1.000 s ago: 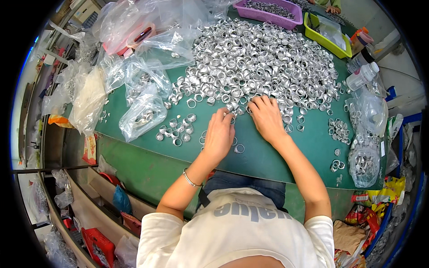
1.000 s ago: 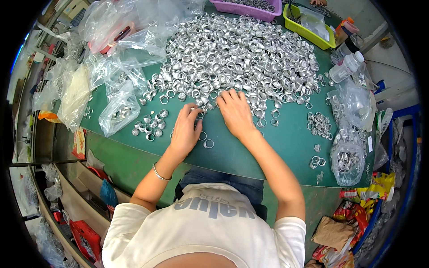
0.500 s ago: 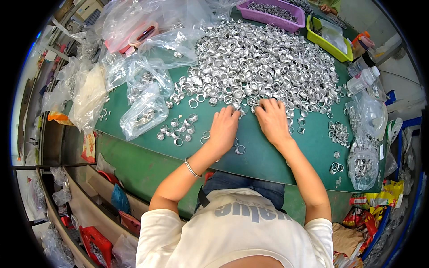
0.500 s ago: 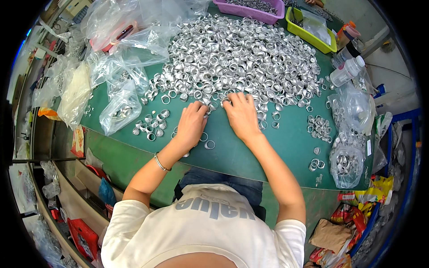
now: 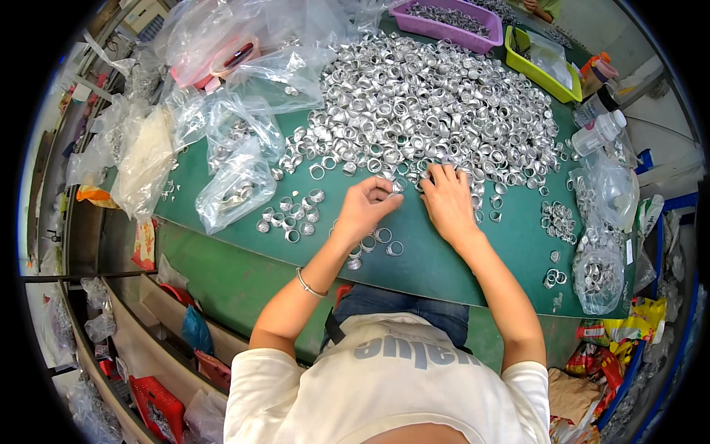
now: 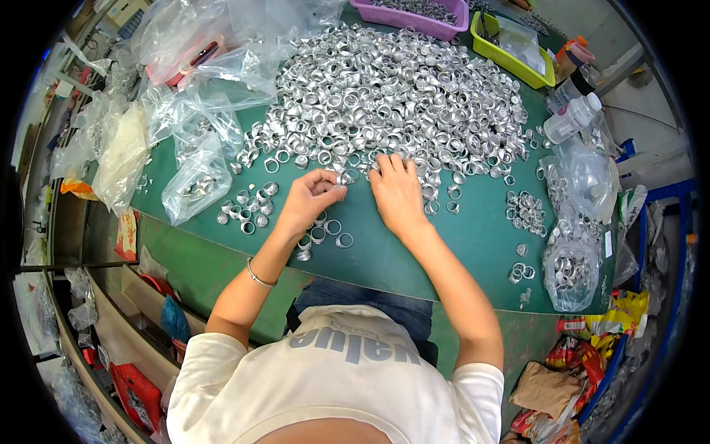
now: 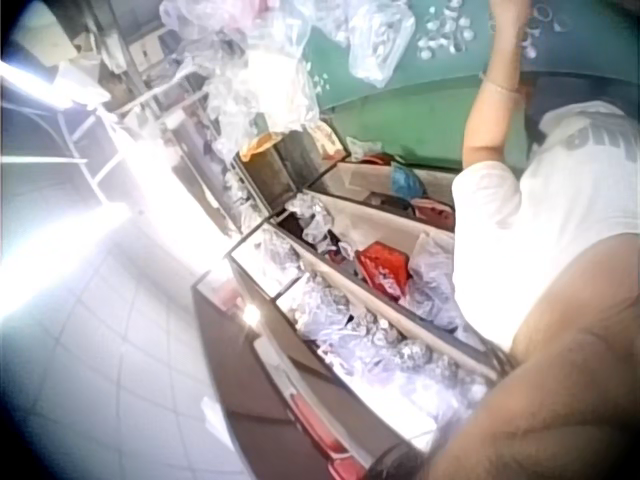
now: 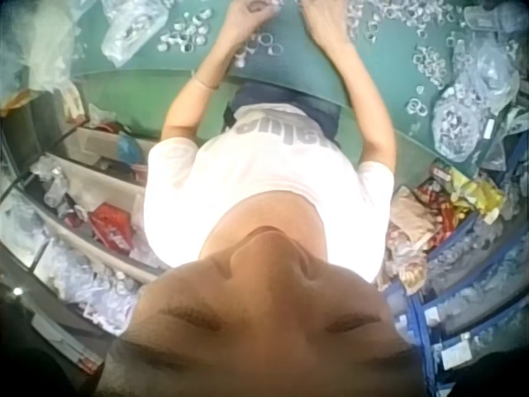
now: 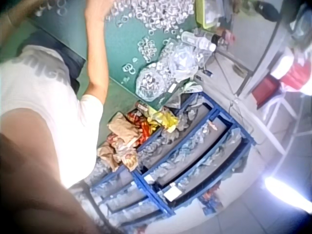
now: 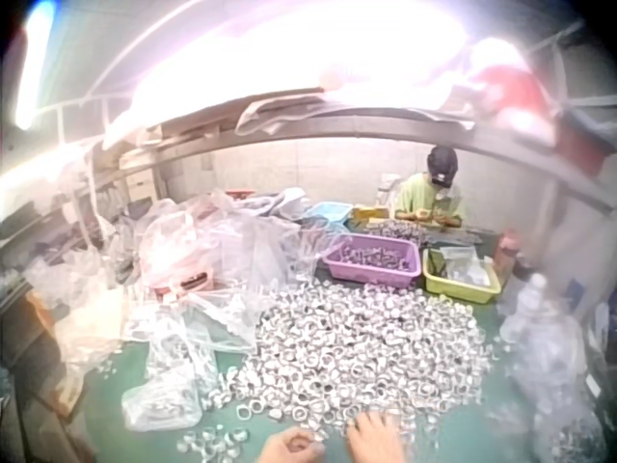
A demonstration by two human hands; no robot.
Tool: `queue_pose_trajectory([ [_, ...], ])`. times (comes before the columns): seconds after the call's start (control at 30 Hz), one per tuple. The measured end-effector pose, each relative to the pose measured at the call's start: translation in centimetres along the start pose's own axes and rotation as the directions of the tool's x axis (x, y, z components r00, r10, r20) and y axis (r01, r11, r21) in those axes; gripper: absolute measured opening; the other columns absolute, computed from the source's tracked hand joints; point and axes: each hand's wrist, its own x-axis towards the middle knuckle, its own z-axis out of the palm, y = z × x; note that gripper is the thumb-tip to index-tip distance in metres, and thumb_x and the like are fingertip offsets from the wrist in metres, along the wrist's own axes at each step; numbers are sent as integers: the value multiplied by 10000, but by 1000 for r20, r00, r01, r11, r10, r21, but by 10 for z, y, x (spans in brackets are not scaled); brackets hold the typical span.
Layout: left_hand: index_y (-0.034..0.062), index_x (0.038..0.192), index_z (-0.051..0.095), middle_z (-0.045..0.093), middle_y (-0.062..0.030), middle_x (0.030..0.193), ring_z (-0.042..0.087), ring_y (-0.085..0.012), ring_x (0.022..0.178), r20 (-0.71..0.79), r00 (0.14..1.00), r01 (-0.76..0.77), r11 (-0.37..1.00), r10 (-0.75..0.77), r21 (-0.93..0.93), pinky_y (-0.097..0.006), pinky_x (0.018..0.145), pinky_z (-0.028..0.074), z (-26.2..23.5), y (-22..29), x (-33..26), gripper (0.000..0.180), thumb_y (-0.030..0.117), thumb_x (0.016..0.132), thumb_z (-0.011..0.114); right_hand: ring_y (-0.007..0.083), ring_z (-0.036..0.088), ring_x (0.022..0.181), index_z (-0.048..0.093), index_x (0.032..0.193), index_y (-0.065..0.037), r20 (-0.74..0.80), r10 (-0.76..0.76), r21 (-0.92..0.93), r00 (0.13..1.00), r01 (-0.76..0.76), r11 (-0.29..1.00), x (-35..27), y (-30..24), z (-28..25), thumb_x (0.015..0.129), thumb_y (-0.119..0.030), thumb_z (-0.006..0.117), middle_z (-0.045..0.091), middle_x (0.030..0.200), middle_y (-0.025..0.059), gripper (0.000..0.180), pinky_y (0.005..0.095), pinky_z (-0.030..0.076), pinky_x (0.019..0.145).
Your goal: The person sorts through a large pile of silver-colored metal rings on a green work surface, picking up individual rings by hand and placing them into a plastic bag.
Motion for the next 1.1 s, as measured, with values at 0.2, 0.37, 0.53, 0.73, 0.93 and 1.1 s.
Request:
queue_pose_trajectory([
  [0.2,23,934,596,640,-22,845,562,-62,724,38,999,-3,982,11,-188,-190,647,443,-11,-2,0,119,79,859,670,240,500,955,623,873,-53,-114,131,310,985,-90,947,2,5,-4,759,-127,665,570,975,62,142,376,373,822],
  [0.37,14,942,609,654,-42,836,577,-65,734,57,998,-13,999,15,-36,-192,658,450,-6,4,-5,113,83,869,661,240,512,919,627,859,-57,-123,43,68,991,-35,997,22,-4,20,754,-120,665,572,925,61,129,376,379,802],
  [0.53,-6,928,609,660,-53,839,601,-77,769,63,997,-46,999,46,-6,-210,668,476,-2,1,-7,123,79,861,669,271,542,906,624,850,-38,-59,96,112,994,-89,990,17,3,11,756,-82,648,587,872,100,107,399,407,796],
  [0.73,-18,955,586,627,-83,946,616,-155,835,251,954,-279,795,165,539,-260,635,505,16,18,-20,204,42,796,699,299,576,688,559,881,9,277,391,534,877,-479,696,-47,39,-67,782,-39,605,581,770,158,119,383,457,645],
  [0.93,8,868,563,544,-146,964,566,-326,933,598,714,-689,521,365,504,-413,789,464,139,15,12,187,115,789,694,351,589,855,579,882,8,23,636,-16,771,-636,772,-132,135,-90,760,-36,623,600,886,182,137,439,470,720],
  [1.1,-6,918,605,578,-172,1029,595,-365,950,612,750,-639,514,250,573,-440,799,487,250,-16,71,203,113,781,693,337,548,935,578,914,-19,-177,655,-153,734,-678,719,-146,159,-90,741,-65,690,551,969,137,211,434,466,771],
])
